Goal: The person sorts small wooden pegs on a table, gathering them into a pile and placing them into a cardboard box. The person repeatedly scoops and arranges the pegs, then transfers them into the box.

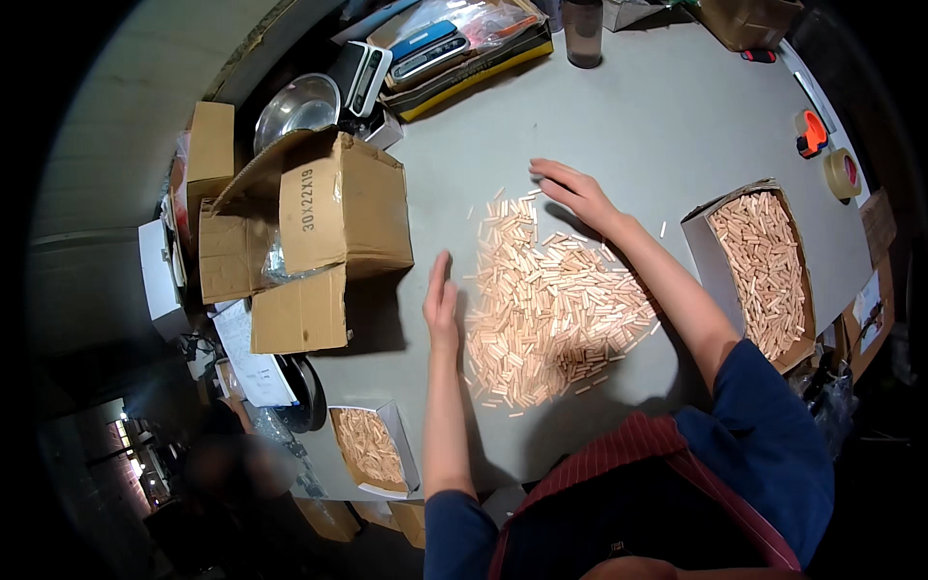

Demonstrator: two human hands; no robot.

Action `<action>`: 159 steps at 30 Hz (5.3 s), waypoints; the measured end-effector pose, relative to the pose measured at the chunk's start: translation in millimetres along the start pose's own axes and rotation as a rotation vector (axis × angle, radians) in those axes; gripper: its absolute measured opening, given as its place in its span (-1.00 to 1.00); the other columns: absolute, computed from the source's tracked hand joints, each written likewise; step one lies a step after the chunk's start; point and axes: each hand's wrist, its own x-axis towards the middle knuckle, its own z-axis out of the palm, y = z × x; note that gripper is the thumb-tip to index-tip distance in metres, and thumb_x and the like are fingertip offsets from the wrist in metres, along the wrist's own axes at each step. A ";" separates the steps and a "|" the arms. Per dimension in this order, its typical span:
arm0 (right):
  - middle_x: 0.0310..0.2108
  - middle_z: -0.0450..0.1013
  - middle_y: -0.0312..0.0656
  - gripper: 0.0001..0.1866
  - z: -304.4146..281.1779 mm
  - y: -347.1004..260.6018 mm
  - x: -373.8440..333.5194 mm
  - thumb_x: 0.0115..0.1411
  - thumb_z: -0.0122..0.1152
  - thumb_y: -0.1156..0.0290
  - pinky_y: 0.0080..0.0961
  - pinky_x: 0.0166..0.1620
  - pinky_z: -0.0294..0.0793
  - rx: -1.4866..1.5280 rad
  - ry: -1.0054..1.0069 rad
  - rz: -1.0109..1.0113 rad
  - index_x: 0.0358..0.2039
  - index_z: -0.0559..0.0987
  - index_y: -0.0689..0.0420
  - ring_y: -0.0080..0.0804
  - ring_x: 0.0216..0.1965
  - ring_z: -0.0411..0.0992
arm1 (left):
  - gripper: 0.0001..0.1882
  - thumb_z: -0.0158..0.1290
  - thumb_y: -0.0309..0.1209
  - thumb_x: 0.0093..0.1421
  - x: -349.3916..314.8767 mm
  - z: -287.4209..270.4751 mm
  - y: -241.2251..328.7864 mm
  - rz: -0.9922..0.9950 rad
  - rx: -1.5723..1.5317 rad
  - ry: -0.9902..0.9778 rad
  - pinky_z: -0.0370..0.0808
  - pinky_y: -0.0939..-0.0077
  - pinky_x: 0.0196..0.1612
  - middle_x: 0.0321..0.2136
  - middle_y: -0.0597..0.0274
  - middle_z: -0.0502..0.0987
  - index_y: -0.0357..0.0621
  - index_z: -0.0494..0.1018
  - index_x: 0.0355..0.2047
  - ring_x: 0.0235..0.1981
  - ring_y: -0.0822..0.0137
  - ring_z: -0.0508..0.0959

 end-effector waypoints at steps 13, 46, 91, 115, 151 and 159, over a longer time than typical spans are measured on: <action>0.13 0.55 -0.02 -0.51 41.6 -2.2 27.5 0.35 0.23 0.05 -0.23 0.26 0.43 -0.115 -0.389 -0.108 0.14 0.62 0.10 -0.07 0.20 0.46 | -0.48 0.00 -0.19 0.45 75.0 41.2 -0.1 0.130 0.065 -0.235 0.01 0.09 0.55 0.35 -0.14 0.42 -0.22 0.47 0.30 0.49 -0.03 0.24; 0.33 0.40 0.04 -0.50 -7.8 -90.8 -135.9 0.40 0.21 0.12 -0.04 0.43 0.22 -0.452 -0.213 -0.276 0.21 0.55 0.17 0.00 0.40 0.29 | -0.49 -0.01 -0.36 0.41 -125.5 14.0 42.8 0.167 0.317 0.100 0.15 0.12 0.48 0.31 -0.14 0.44 -0.31 0.39 0.32 0.40 -0.10 0.33; -0.06 0.68 -0.10 -0.64 45.8 -74.4 -88.2 0.27 0.40 0.22 -0.17 0.40 0.27 0.292 -0.587 0.160 -0.08 0.73 0.26 -0.30 0.02 0.55 | -0.60 0.13 -0.27 0.37 -77.5 25.4 4.2 -0.071 -0.341 -0.016 0.27 0.15 0.41 0.21 0.00 0.58 -0.21 0.60 0.12 0.38 -0.01 0.41; 0.37 0.40 -0.09 -0.28 -0.9 -49.6 -140.7 0.26 0.33 -0.02 0.00 0.55 -0.06 -0.265 -0.373 -0.018 0.33 0.49 0.10 -0.02 0.49 0.19 | -0.46 0.04 -0.39 0.34 -43.0 75.7 38.2 0.209 0.094 -0.456 -0.03 0.05 0.56 0.37 -0.07 0.38 -0.18 0.43 0.32 0.51 -0.06 0.17; 0.37 0.34 0.09 -0.50 -10.5 -81.4 -173.5 0.43 0.17 0.24 -0.05 0.49 0.07 -0.291 -0.121 -0.142 0.27 0.45 0.24 0.07 0.43 0.25 | -0.43 -0.19 -0.23 0.54 -286.0 -66.8 -27.4 -0.158 0.628 0.277 -0.02 0.00 0.53 0.46 -0.10 0.23 -0.26 0.22 0.45 0.51 -0.12 0.12; 0.47 0.19 0.12 -0.47 -67.5 -98.8 -339.3 0.52 -0.07 0.32 -0.10 0.51 0.03 -0.670 0.077 0.307 0.40 0.31 0.30 0.10 0.51 0.11 | -0.32 -0.23 -0.17 0.52 -366.0 -102.4 -21.0 -0.276 0.927 0.117 -0.10 -0.17 0.53 0.53 -0.18 0.02 -0.32 0.05 0.50 0.53 -0.23 -0.01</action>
